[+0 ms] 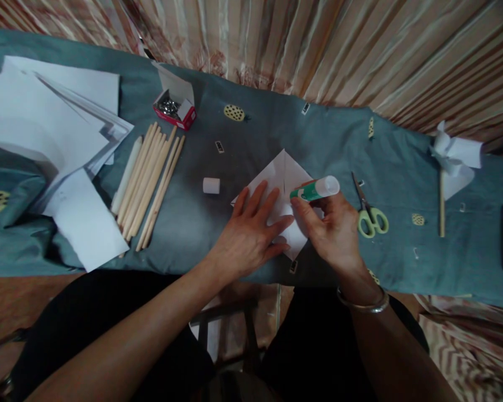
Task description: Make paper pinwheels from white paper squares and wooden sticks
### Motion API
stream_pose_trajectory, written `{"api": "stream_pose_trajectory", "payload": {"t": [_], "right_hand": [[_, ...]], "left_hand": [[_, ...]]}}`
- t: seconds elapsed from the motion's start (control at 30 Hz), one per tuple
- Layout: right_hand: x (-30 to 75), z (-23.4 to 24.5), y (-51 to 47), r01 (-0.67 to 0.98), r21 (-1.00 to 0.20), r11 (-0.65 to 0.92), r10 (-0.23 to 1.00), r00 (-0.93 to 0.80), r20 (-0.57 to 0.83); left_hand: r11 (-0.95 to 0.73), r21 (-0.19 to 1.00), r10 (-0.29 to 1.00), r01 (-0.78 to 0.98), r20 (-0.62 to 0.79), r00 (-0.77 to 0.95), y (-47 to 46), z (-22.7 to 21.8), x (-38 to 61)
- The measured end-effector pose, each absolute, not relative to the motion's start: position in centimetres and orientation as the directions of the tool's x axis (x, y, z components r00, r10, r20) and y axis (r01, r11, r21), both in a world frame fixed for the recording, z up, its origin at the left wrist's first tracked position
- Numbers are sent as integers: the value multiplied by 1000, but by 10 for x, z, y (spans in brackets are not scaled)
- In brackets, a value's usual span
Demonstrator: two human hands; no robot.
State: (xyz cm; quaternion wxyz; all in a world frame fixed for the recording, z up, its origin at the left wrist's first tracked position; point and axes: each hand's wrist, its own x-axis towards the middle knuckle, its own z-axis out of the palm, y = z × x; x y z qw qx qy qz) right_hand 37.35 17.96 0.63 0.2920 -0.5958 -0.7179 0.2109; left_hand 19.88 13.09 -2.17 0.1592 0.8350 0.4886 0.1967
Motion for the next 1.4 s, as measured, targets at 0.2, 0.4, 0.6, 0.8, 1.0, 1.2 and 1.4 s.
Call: {"api": "stream_pose_trajectory", "payload": {"t": [0.2,0.4,0.6,0.8,1.0,1.2,1.4], "right_hand": [[372,6,180,755,-618,221,974,-137,181],[372,6,179,750,-619,234,971,-150,185],[372,5,179,744,-619,252,967,-169,191],[371,7,179,746,-613,260,965,-177,194],[371,9,178,745,-609,273,962,-203,183],[371,11,179,721,-631,286,957,-241,159],[371,12,178,712,-638,293,954,-268,138]], "left_hand": [[-473,436,878,766,163,450,131,-19,199],[-473,435,878,766,165,449,131,-19,199],[-473,436,878,765,160,451,131,-19,199],[-475,431,877,767,163,452,131,-19,199],[-469,432,880,770,155,449,131,-20,200],[-474,424,878,772,159,452,131,-19,200],[-476,427,877,769,161,453,131,-18,199]]}}
